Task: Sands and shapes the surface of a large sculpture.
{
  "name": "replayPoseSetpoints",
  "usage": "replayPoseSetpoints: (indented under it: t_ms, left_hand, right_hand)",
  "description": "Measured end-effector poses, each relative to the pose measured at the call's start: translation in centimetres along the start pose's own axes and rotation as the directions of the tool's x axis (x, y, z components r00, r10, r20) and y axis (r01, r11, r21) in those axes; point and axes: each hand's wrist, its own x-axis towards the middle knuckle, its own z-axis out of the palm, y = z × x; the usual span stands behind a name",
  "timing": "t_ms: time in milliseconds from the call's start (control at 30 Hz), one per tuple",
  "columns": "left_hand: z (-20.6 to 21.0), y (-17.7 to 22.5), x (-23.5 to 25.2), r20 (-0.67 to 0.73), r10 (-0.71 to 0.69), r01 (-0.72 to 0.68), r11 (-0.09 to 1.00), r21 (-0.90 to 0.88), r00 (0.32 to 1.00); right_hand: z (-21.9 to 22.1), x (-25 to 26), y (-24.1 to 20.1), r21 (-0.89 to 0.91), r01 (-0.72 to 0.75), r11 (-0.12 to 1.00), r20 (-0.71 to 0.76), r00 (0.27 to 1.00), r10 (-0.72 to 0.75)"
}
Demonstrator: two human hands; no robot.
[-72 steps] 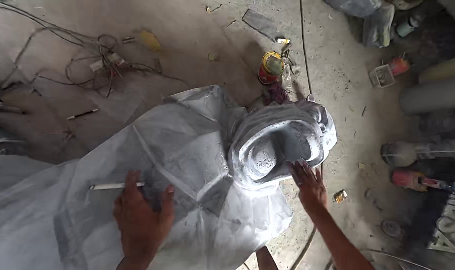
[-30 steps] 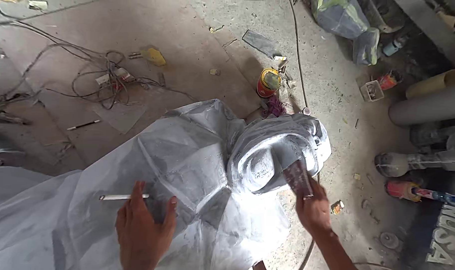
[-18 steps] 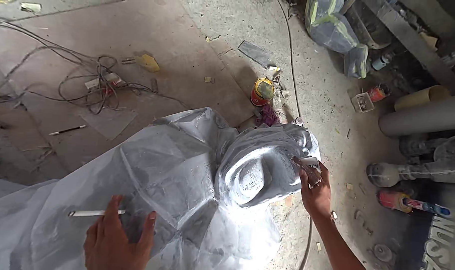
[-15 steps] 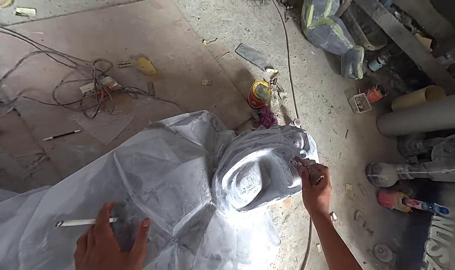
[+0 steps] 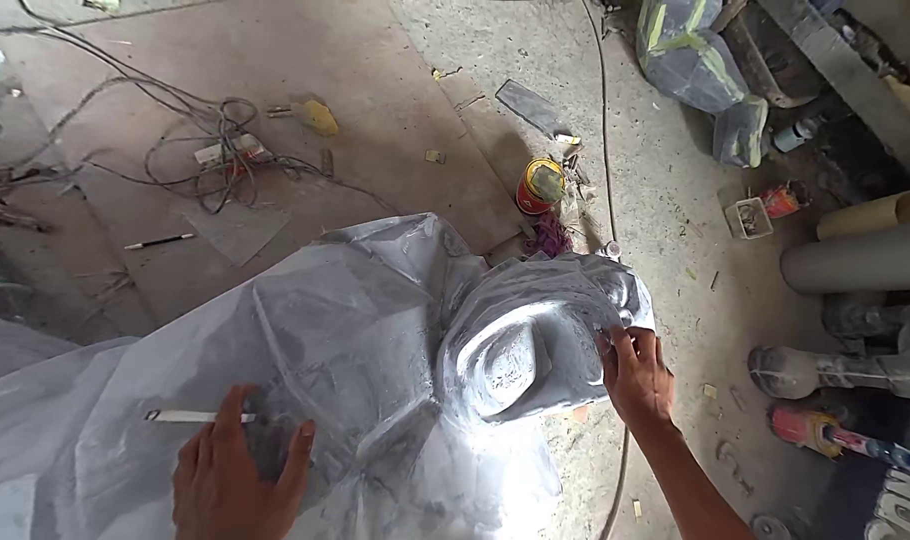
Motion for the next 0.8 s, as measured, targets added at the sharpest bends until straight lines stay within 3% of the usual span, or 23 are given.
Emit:
replayPoseSetpoints:
  t_ms: [133, 200, 333, 500, 667, 800]
  left_hand:
    - [0.3, -0.1, 0.0, -0.005, 0.001, -0.001, 1.000, 0.001, 1.000]
    - [0.2, -0.2, 0.2, -0.016, -0.002, 0.002, 1.000, 0.000, 1.000]
    - [0.4, -0.6, 0.2, -0.024, -0.015, 0.015, 1.000, 0.007, 1.000]
    - [0.6, -0.6, -0.2, -0.023, 0.005, -0.005, 1.000, 0.011, 1.000]
    - [0.6, -0.3, 0.0, -0.024, -0.018, 0.018, 1.000, 0.000, 1.000]
    - [0.6, -0.2, -0.2, -0.017, -0.010, 0.010, 1.000, -0.011, 1.000]
  right_hand:
    - [-0.5, 4.2, -1.7, 0.000, -0.009, 1.000, 0.039, 0.999, 0.009]
    - [-0.8, 2.9, -1.3, 0.060, -0.013, 0.998, 0.048, 0.999, 0.010]
    - [0.0, -0.4, 0.7, 0.107, 0.036, 0.994, -0.070, 0.997, -0.029]
    - [-1.0, 5.7, -2.7, 0.026, 0.039, 0.999, 0.165, 0.985, -0.043]
    - [-1.1, -0.2, 1.0, 0.053, 0.062, 0.997, 0.026, 0.998, -0.064]
    - [-0.8, 4.3, -1.4, 0.059, 0.036, 0.998, 0.139, 0.989, -0.044]
